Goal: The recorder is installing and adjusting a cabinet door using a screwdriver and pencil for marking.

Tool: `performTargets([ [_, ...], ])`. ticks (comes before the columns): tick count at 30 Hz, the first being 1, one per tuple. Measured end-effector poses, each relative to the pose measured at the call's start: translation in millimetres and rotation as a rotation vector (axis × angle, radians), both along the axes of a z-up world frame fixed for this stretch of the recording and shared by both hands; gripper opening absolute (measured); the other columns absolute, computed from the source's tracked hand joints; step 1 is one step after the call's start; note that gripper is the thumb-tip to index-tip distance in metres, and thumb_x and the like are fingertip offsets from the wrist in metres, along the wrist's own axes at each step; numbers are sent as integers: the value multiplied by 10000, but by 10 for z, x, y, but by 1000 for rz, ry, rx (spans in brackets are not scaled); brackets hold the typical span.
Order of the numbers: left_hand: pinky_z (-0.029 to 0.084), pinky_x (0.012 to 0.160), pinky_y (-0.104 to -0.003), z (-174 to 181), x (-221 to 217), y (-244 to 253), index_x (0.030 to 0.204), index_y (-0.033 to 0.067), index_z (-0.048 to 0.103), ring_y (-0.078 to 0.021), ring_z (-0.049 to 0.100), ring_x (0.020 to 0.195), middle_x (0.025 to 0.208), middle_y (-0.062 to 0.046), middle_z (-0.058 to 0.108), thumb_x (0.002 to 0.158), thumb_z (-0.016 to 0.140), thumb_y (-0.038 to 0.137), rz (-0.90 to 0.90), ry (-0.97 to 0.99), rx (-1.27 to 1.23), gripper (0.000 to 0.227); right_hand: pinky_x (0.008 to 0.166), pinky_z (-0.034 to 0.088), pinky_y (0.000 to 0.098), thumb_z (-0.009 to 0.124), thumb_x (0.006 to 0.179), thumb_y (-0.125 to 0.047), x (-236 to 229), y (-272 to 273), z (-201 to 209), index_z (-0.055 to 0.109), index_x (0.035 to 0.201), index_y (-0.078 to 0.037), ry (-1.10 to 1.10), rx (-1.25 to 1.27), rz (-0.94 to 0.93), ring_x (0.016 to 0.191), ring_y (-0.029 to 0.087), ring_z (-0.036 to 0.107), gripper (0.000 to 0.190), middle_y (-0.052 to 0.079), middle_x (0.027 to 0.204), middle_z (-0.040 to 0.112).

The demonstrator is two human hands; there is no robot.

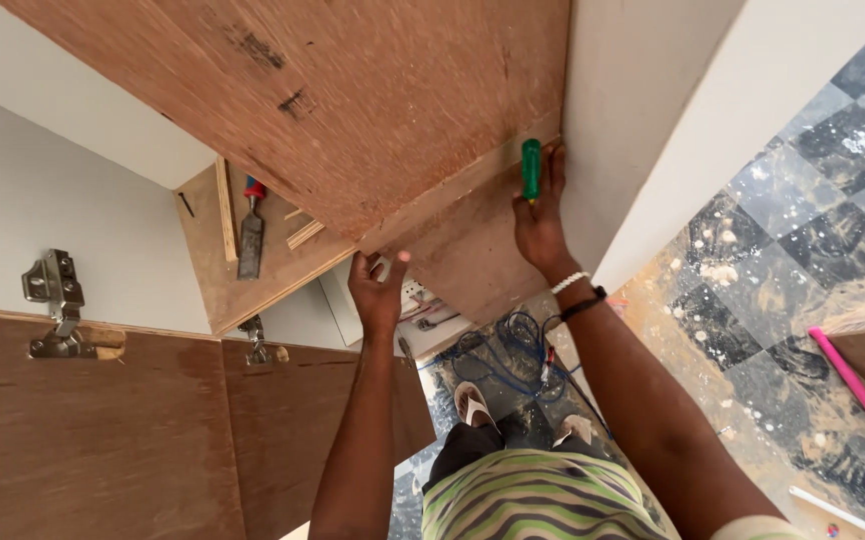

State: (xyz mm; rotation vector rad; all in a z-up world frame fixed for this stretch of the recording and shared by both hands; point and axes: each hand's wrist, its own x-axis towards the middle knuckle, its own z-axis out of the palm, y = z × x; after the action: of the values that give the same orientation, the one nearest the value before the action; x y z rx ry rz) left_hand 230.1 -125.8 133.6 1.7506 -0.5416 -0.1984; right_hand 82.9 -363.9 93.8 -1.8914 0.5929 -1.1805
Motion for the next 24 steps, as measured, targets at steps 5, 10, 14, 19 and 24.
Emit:
performTargets([
  [5, 495, 1018, -391, -23, -33, -91, 1300, 55, 613, -216, 647, 1153, 1221, -95, 693, 827, 862, 239, -33, 10, -90, 565, 1181, 326, 407, 513, 1069, -103, -434, 62, 108, 283, 1575, 32, 65, 170, 71, 1414, 346, 399, 572, 250, 1521, 404],
  [10, 529, 993, -355, -237, 75, -133, 1248, 23, 638, -196, 672, 1105, 1187, -102, 712, 862, 852, 191, -64, 40, -209, 473, 877, 495, 369, 483, 1084, -215, -959, 516, -468, 531, 1434, -11, 258, 503, 93, 960, 221, 591, 407, 156, 1031, 641],
  [14, 545, 959, -313, -145, 67, -91, 1205, 10, 655, -161, 688, 1061, 1131, -79, 732, 887, 817, 163, -87, 62, -268, 388, 951, 525, 374, 468, 1065, -308, -1578, 1024, -1298, 596, 1416, -62, 597, 651, 152, 1041, 216, 687, 447, 145, 1133, 728],
  [19, 545, 785, -296, -177, -499, 175, 1024, 10, 687, -128, 667, 845, 918, -92, 724, 907, 819, 165, 15, -79, -53, 234, 1044, 509, 387, 460, 1050, -276, -2582, 1632, -1613, 580, 1421, -51, 527, 882, 212, 1174, 245, 693, 450, 138, 1243, 750],
  [24, 578, 691, -316, -135, -1687, 233, 956, 39, 714, -152, 738, 765, 884, -70, 768, 820, 867, 234, -72, 5, 5, 283, 1055, 510, 436, 455, 1038, -311, -2971, 1624, -1102, 543, 1459, -42, 330, 1045, 231, 1238, 276, 649, 506, 154, 1362, 688],
])
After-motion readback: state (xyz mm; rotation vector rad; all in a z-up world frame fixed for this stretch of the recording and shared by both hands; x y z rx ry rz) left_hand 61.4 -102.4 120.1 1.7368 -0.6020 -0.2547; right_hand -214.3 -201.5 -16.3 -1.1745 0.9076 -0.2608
